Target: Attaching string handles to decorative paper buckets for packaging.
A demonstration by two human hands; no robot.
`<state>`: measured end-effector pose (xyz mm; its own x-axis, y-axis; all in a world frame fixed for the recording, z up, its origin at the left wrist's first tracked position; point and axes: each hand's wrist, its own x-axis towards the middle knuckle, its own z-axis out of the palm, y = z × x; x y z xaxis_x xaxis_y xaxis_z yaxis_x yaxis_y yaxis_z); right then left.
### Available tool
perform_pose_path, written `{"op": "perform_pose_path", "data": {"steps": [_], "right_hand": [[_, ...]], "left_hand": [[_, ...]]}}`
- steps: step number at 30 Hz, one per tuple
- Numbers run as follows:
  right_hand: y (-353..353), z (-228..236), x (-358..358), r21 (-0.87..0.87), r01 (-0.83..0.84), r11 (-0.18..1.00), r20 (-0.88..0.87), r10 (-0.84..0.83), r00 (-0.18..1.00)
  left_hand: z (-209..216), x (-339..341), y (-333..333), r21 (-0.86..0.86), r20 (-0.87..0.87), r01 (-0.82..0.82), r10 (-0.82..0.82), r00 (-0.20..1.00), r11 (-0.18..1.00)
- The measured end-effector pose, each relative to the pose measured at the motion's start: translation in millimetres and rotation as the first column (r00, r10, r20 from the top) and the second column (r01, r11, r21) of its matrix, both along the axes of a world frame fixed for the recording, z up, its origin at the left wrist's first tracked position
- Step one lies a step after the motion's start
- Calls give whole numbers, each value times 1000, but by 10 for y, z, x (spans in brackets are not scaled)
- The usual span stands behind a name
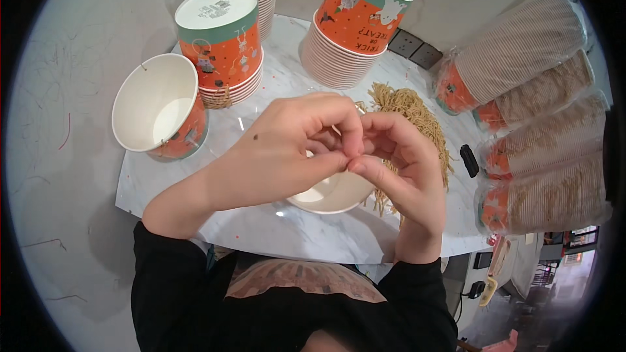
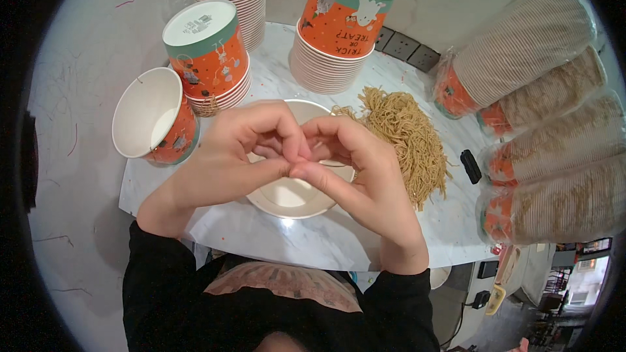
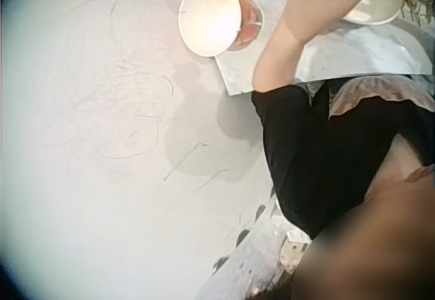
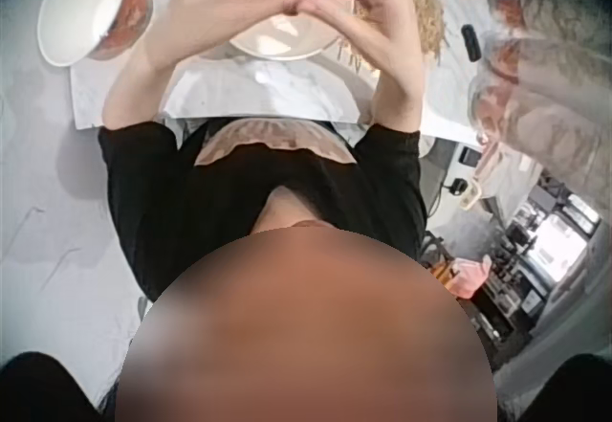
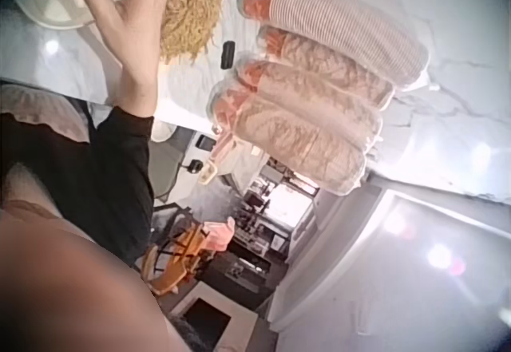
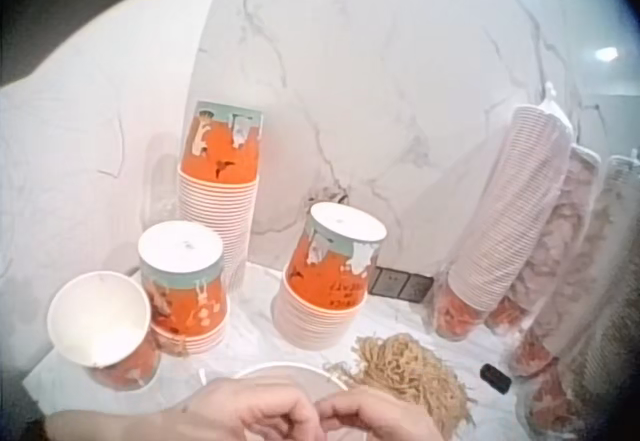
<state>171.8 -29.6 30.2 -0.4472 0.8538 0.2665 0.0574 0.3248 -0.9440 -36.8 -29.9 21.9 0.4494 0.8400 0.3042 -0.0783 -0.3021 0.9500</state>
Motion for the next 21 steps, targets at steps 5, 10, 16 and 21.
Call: {"op": "perform_pose_path", "data": {"steps": [5, 10, 16, 21], "right_hand": [[52, 4, 120, -153, -49, 987, 62, 59, 996], [47, 76, 170, -65, -8, 998, 107, 15, 994], [132, 62, 300, 96, -48, 994, 123, 36, 992], [69, 121, 247, -148, -22, 989, 48, 29, 998]], "left_hand": [[56, -51, 45, -108, -30, 30, -33, 999, 994], [156, -115, 14, -180, -46, 4, -13, 999, 984], [147, -159, 27, -48, -147, 59, -66, 987, 997], [93, -168, 56, 77, -179, 24, -10, 984, 997]]}}
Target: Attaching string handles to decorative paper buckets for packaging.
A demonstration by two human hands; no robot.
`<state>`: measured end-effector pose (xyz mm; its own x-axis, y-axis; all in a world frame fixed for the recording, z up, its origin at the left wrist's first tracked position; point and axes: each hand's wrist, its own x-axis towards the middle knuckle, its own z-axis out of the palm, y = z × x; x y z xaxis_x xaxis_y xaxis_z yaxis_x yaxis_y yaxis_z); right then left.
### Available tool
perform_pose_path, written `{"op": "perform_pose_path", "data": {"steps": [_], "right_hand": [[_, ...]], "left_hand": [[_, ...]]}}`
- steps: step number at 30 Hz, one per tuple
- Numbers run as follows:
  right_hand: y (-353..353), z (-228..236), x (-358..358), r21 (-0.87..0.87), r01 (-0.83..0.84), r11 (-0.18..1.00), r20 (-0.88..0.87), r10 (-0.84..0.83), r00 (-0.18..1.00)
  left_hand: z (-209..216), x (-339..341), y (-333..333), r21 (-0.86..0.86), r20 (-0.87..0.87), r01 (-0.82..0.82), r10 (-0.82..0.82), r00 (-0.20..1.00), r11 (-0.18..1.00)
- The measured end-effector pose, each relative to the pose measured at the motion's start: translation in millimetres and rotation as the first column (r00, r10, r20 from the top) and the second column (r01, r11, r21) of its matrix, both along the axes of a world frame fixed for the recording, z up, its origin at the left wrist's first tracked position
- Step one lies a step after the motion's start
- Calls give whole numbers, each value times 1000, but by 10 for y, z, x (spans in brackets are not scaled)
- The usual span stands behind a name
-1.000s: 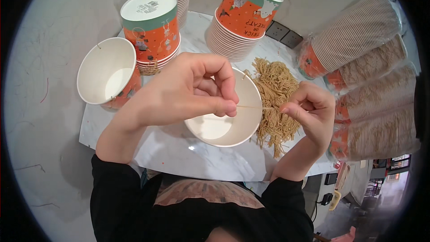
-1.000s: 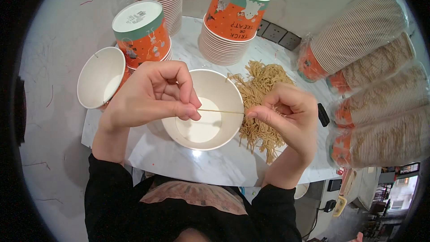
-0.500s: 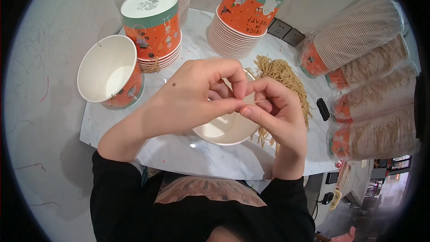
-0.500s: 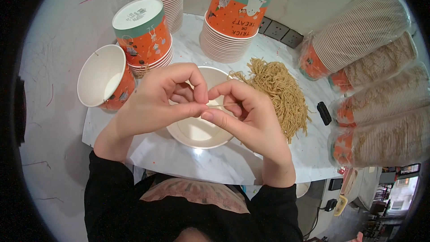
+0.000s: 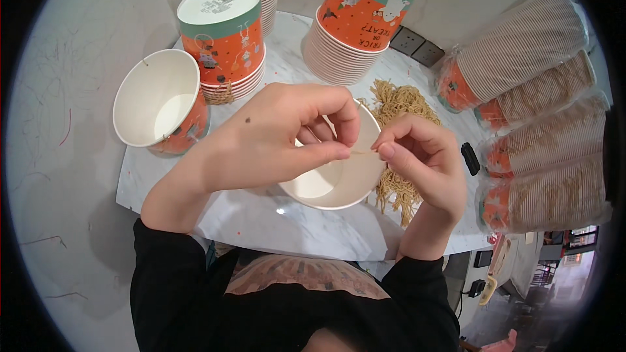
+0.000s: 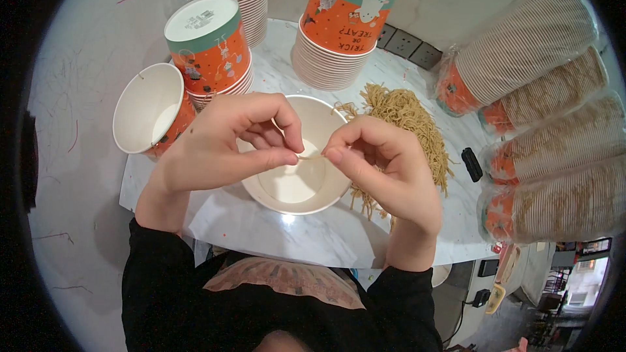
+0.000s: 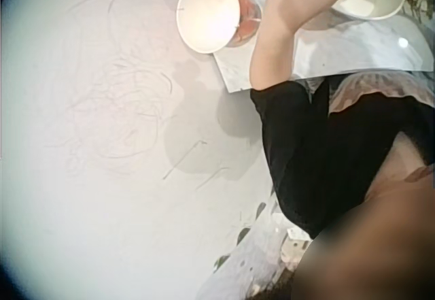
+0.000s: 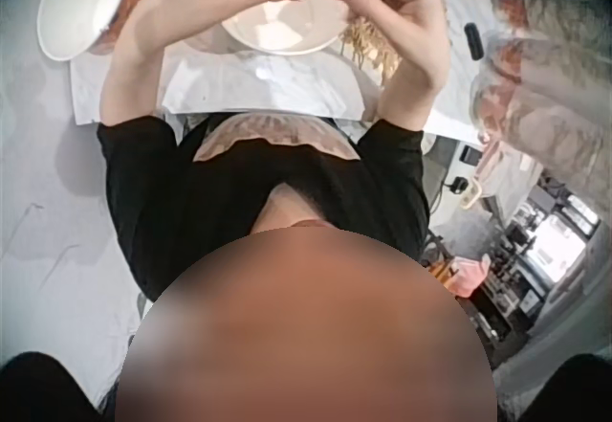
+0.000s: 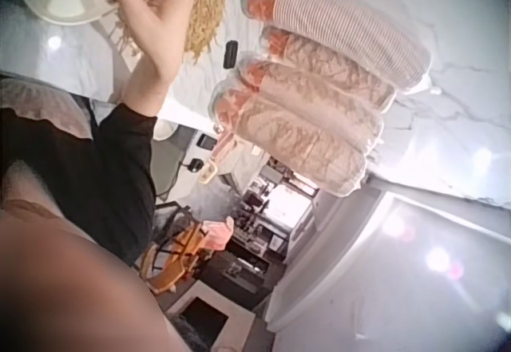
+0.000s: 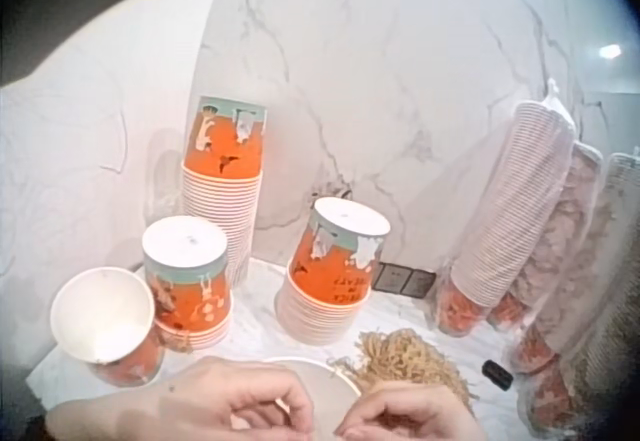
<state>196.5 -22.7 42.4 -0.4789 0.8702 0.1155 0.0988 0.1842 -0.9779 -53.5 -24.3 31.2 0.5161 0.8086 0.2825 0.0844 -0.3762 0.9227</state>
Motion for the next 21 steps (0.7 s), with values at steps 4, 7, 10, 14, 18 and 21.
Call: {"op": "perform_pose_path", "data": {"steps": [4, 7, 10, 14, 18, 21], "right_hand": [[20, 23, 56, -45, 65, 997, 9, -65, 998], [13, 23, 62, 24, 49, 998, 2, -49, 999], [-11, 29, 14, 197, 146, 969, -87, -131, 988], [-18, 49, 94, 555, 287, 781, -156, -241, 958], [-5, 46, -26, 845, 8, 535, 131, -221, 966], [-3, -69, -157, 867, -43, 497, 203, -273, 940]], "left_hand": [[-47, -246, 47, 433, -419, 319, -125, 899, 843], [-203, -413, 19, 254, -594, 515, -289, 751, 818], [-179, -264, 12, 209, -628, 417, -206, 751, 885], [44, -136, 34, 214, -486, 167, -43, 873, 962], [93, -96, 47, 5, -224, -56, 55, 973, 998], [109, -32, 38, -178, -125, -51, 28, 992, 983]]}}
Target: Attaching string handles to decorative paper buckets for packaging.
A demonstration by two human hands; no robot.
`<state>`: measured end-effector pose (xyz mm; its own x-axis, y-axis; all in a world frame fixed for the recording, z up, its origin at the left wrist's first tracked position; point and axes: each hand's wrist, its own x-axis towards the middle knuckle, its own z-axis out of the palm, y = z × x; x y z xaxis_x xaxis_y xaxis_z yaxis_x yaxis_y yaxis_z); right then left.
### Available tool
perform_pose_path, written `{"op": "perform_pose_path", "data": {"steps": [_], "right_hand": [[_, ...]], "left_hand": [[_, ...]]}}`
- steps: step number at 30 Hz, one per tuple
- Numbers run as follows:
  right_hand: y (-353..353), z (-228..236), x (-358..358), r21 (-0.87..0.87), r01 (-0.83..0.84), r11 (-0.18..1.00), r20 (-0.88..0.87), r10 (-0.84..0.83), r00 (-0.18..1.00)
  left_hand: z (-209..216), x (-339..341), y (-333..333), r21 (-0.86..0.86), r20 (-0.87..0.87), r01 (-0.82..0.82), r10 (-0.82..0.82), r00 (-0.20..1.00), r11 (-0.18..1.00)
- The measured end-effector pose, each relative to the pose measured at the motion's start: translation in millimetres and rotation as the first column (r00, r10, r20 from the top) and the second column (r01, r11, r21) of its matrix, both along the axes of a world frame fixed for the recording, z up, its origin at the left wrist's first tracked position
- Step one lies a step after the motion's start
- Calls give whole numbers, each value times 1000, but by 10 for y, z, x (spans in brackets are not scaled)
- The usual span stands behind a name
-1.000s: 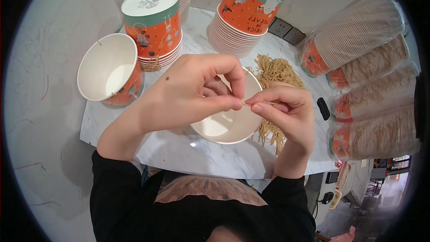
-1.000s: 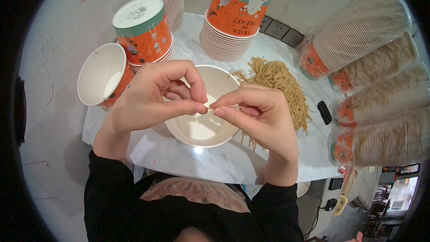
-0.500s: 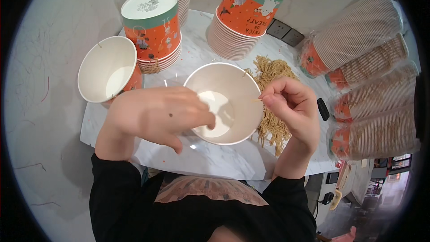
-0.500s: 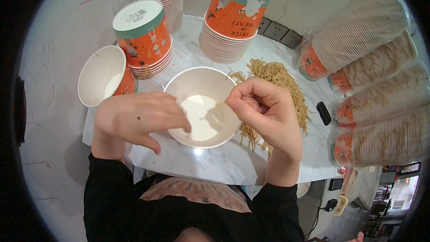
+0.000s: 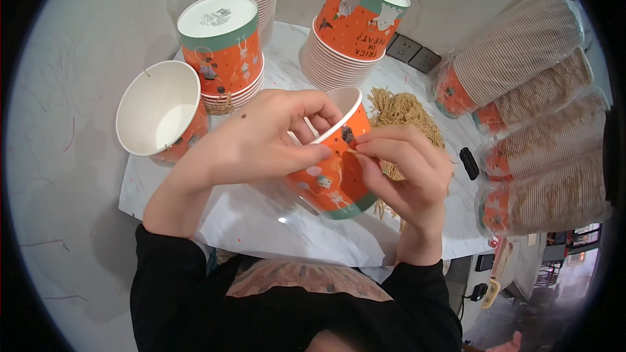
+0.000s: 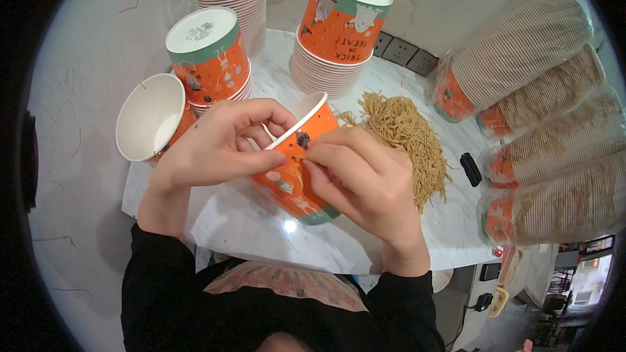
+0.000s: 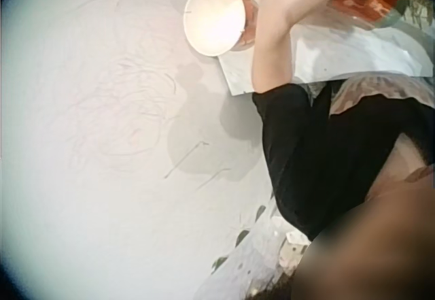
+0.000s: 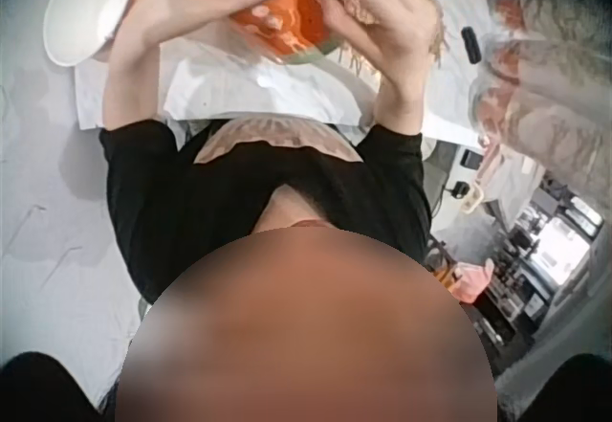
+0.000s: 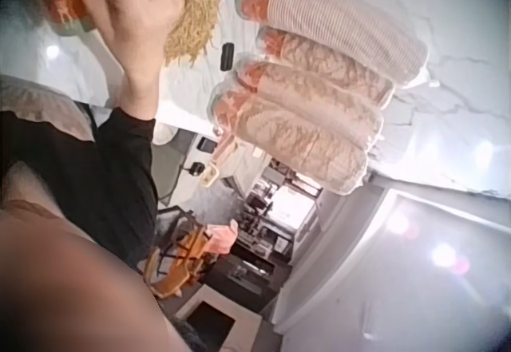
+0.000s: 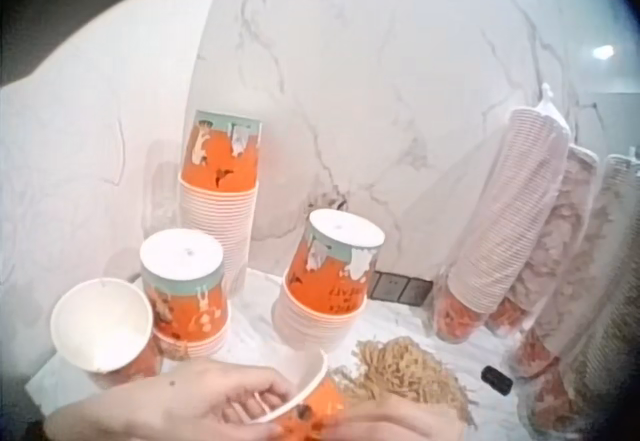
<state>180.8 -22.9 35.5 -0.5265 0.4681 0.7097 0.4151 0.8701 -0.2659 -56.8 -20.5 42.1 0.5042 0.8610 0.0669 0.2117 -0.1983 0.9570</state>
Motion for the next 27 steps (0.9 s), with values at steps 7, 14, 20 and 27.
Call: {"op": "perform_pose_path", "data": {"steps": [7, 14, 20, 27], "right_hand": [[64, -87, -43, 116, 59, 991, 13, -61, 998], [62, -99, -48, 178, 72, 981, 68, -85, 994], [54, -107, -61, 180, 64, 982, 78, -79, 994], [50, -111, -72, 152, 79, 985, 105, -96, 990]], "left_hand": [[-65, 63, -4, -172, 232, 42, -1, 973, 984], [-95, 46, 26, -145, 210, 56, -24, 977, 988], [-106, 54, 27, -161, 240, 58, -17, 971, 985], [-109, 40, 65, -202, 256, 101, -47, 966, 974]]}}
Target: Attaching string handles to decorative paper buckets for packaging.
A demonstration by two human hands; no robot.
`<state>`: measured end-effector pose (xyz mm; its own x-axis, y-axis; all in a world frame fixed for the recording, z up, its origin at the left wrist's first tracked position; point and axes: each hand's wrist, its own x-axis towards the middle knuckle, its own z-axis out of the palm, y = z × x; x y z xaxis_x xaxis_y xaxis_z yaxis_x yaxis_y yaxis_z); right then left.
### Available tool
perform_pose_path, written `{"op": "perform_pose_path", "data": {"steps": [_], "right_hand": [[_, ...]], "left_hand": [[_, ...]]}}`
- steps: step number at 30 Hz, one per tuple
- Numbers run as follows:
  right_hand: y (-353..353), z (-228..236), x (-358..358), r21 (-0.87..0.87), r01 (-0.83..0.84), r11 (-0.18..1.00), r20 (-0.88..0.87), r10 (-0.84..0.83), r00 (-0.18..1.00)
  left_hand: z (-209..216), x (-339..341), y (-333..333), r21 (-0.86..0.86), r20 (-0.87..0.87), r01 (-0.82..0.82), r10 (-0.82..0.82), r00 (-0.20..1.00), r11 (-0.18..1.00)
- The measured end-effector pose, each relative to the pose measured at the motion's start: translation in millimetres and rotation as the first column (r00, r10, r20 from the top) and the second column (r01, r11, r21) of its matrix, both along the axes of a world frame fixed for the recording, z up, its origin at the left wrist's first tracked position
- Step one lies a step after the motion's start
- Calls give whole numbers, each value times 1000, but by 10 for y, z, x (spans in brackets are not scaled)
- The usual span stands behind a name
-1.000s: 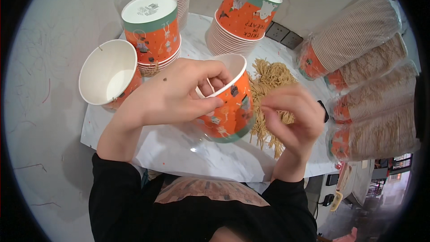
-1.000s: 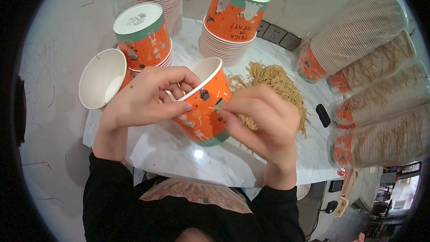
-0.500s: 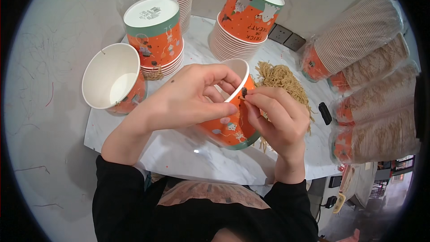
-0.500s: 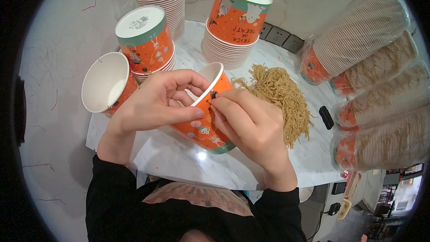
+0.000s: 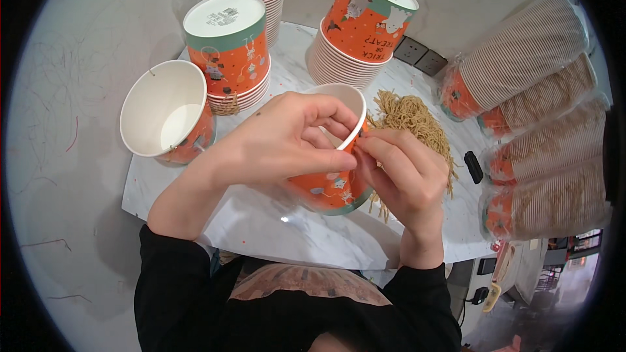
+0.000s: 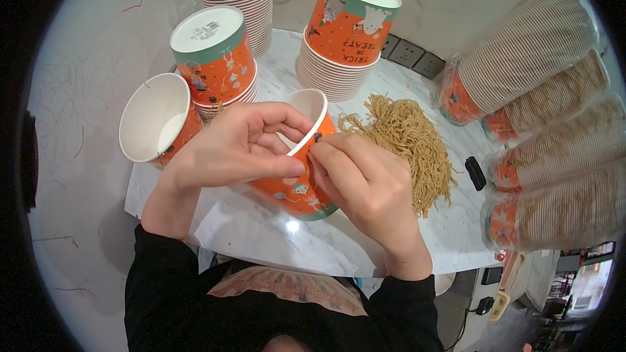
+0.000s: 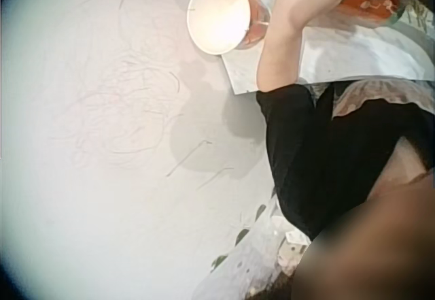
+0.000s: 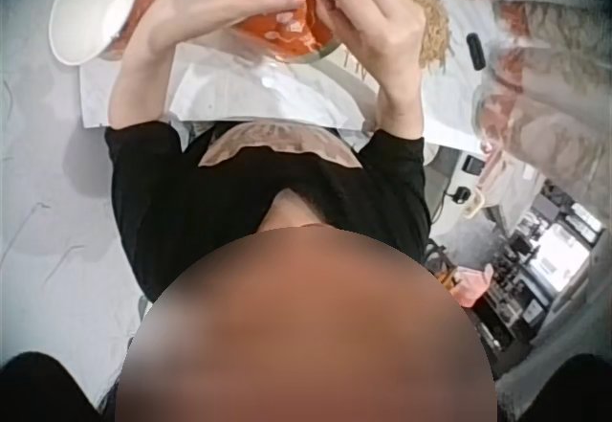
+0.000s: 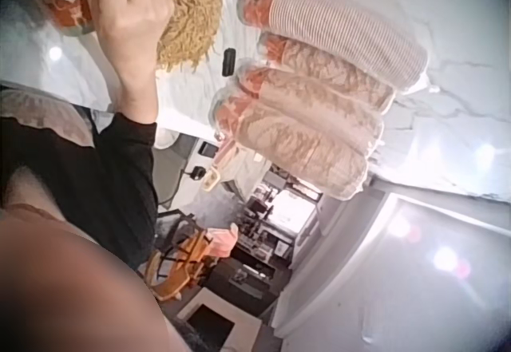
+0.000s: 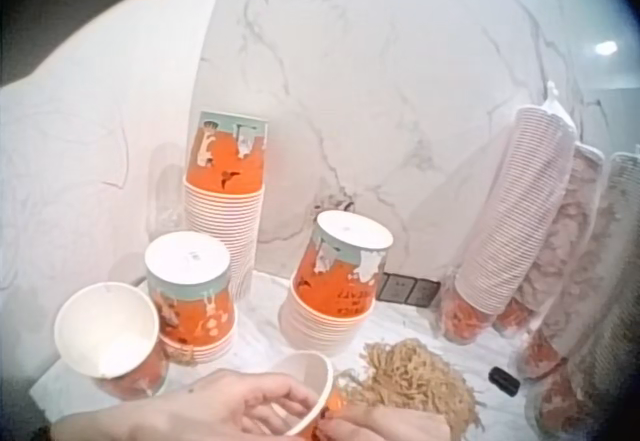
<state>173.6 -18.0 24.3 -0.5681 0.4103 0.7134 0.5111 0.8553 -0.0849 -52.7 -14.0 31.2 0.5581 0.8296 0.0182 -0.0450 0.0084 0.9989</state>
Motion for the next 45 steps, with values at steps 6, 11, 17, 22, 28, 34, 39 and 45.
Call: {"op": "perform_pose_path", "data": {"steps": [6, 11, 17, 22, 28, 34, 39, 45], "right_hand": [[37, -10, 21, -47, 2, 999, -94, -6, 996], [68, -47, -19, -101, -4, 995, -113, -8, 994], [103, -23, 16, -215, -46, 975, -114, 22, 993], [165, 19, 177, -162, 59, 985, 63, -49, 997], [90, 29, 136, -708, -68, 703, -269, -179, 946], [29, 33, 83, -743, -264, 615, -443, -156, 883], [-56, 100, 93, -708, -162, 687, -286, -70, 956], [-35, 48, 102, -490, -94, 867, -213, -15, 977]], "left_hand": [[-91, -37, 160, -193, 254, 62, -11, 967, 979], [-193, -11, 191, -191, 115, -5, 27, 993, 982], [-278, 78, 148, 3, 88, -73, 72, 993, 997], [-143, 155, -2, 451, -150, -241, 339, 929, 859], [-190, 173, 5, 878, -90, -194, 549, 831, 438], [-69, 172, -150, 816, -334, -83, 584, 740, 572], [-142, 182, -166, 729, -183, -230, 506, 843, 645], [-14, 175, -123, 191, -104, -131, 153, 983, 973]]}}
